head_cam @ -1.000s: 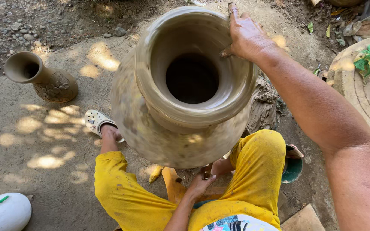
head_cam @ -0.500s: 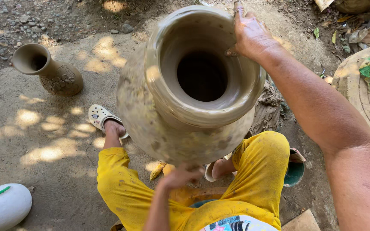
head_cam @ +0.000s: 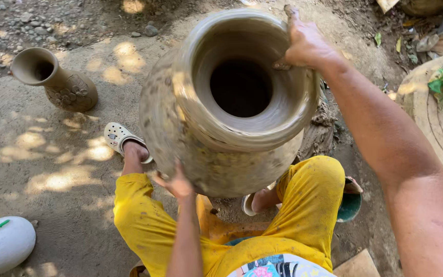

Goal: The person shapes the rim of a clay pot on a spinning pottery wheel, using their hands and a small rectangular tool to smooth and level the edges.

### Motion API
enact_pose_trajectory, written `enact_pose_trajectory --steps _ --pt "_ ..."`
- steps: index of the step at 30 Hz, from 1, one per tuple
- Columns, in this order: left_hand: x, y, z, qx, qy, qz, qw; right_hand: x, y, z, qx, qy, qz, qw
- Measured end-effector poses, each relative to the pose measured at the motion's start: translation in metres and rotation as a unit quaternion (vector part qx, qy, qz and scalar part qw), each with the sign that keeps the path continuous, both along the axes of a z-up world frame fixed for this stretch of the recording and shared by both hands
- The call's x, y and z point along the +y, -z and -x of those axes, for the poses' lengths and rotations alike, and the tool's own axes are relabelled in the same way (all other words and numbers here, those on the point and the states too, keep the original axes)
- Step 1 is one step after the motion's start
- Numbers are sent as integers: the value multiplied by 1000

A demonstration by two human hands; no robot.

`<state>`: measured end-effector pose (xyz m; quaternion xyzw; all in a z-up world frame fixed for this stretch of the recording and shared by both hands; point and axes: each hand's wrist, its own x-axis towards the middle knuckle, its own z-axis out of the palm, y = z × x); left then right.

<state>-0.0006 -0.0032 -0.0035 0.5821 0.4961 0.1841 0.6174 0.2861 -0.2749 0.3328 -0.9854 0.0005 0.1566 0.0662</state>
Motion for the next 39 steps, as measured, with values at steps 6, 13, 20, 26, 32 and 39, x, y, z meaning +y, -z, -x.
enact_pose_trajectory --steps 6,13,20,26,32,39 --pt "-66 -23 46 -36 25 159 986 3 -11 3 -6 50 -48 998" --pt "118 4 -85 -93 135 40 986 2 -14 8 7 83 -61 995" --pt "-14 -8 8 6 3 73 997 -7 -5 6 25 114 -83 990" --pt "-19 22 26 124 37 154 980 -10 1 1 36 123 -87 988" --pt "122 7 -89 -52 146 77 985 -12 5 -1 -53 24 -22 998" --pt "-37 -60 26 27 2 186 982 1 -8 7 12 100 -69 993"
